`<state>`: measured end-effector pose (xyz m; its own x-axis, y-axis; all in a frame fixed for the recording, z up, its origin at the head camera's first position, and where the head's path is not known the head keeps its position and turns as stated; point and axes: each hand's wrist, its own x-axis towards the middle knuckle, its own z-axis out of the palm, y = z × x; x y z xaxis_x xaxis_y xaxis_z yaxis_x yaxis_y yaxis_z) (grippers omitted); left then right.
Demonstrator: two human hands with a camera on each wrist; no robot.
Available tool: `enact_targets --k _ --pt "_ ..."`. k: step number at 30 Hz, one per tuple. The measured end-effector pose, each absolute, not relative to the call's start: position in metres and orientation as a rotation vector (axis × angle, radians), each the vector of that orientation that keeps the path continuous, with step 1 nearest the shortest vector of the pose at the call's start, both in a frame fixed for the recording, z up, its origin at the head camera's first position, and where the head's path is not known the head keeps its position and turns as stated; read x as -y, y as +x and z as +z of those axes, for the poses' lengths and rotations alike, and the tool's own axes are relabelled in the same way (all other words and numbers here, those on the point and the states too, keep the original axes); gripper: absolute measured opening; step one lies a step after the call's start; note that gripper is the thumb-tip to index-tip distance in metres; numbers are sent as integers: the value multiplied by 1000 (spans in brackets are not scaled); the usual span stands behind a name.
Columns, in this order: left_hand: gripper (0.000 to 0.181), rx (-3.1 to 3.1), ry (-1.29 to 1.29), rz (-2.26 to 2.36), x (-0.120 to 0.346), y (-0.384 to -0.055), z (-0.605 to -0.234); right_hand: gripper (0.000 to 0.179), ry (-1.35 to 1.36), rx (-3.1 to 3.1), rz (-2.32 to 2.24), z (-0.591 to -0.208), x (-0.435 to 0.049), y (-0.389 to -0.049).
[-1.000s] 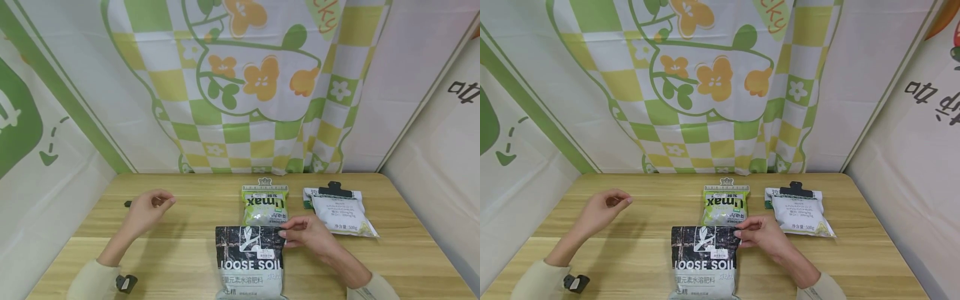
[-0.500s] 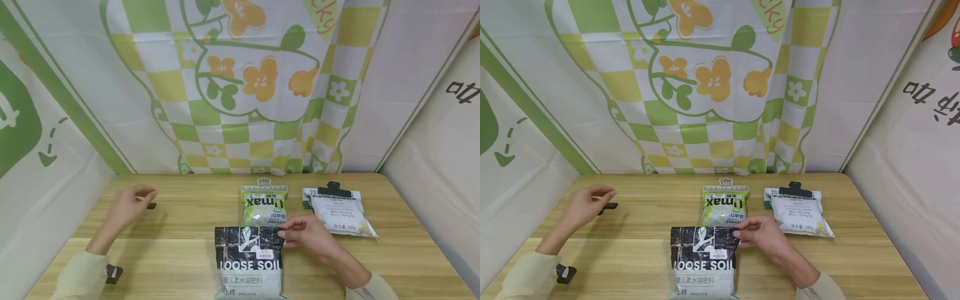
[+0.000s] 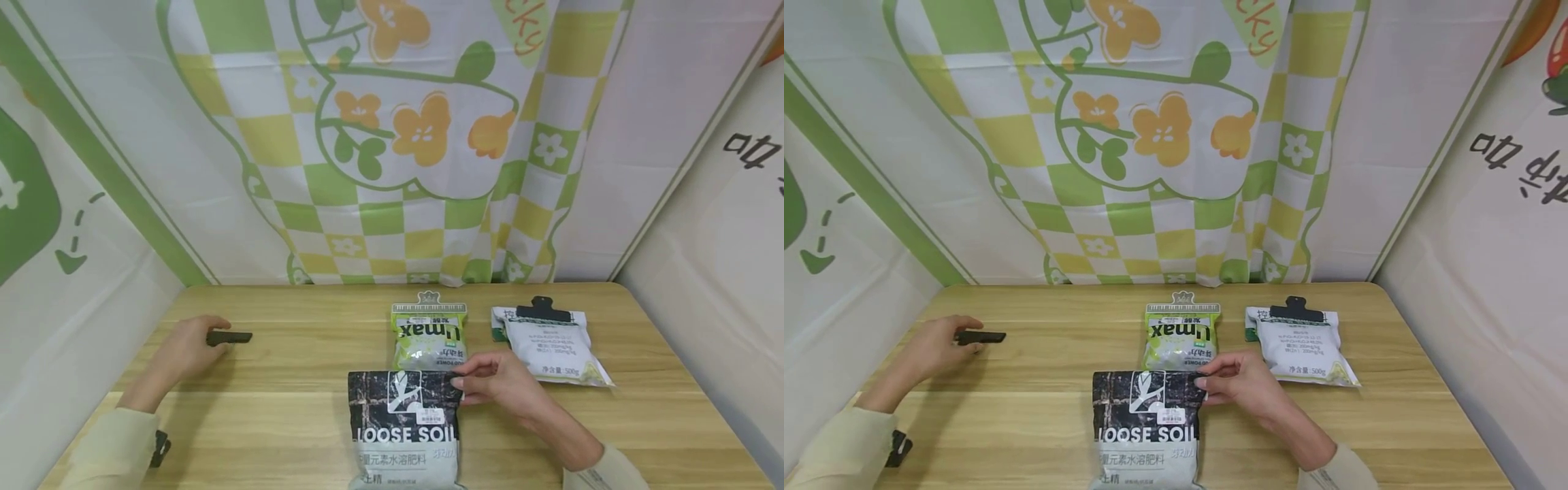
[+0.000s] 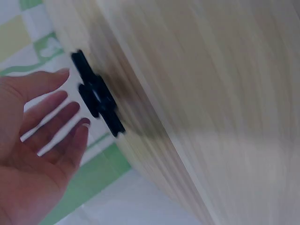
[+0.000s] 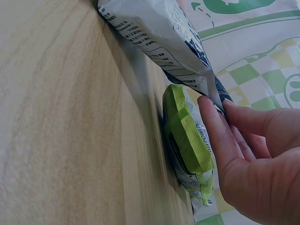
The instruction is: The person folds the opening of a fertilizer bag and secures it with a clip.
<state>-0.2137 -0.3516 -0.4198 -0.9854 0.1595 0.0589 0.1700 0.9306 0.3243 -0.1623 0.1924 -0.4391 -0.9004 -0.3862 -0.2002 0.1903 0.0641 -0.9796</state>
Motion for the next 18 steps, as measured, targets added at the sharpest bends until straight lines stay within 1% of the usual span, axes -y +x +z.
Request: enact_targets --k 8,15,18 --pt "44 3084 -390 -372 365 -221 -426 26 -200 -1948 -1889 -438 -192 -163" --pt "39 3111 -447 -313 368 -226 -432 25 -205 -1943 -1892 -439 -193 -162" --pt "39 3114 -461 -274 367 -228 -432 26 -214 -1944 -1892 -438 -193 -162"
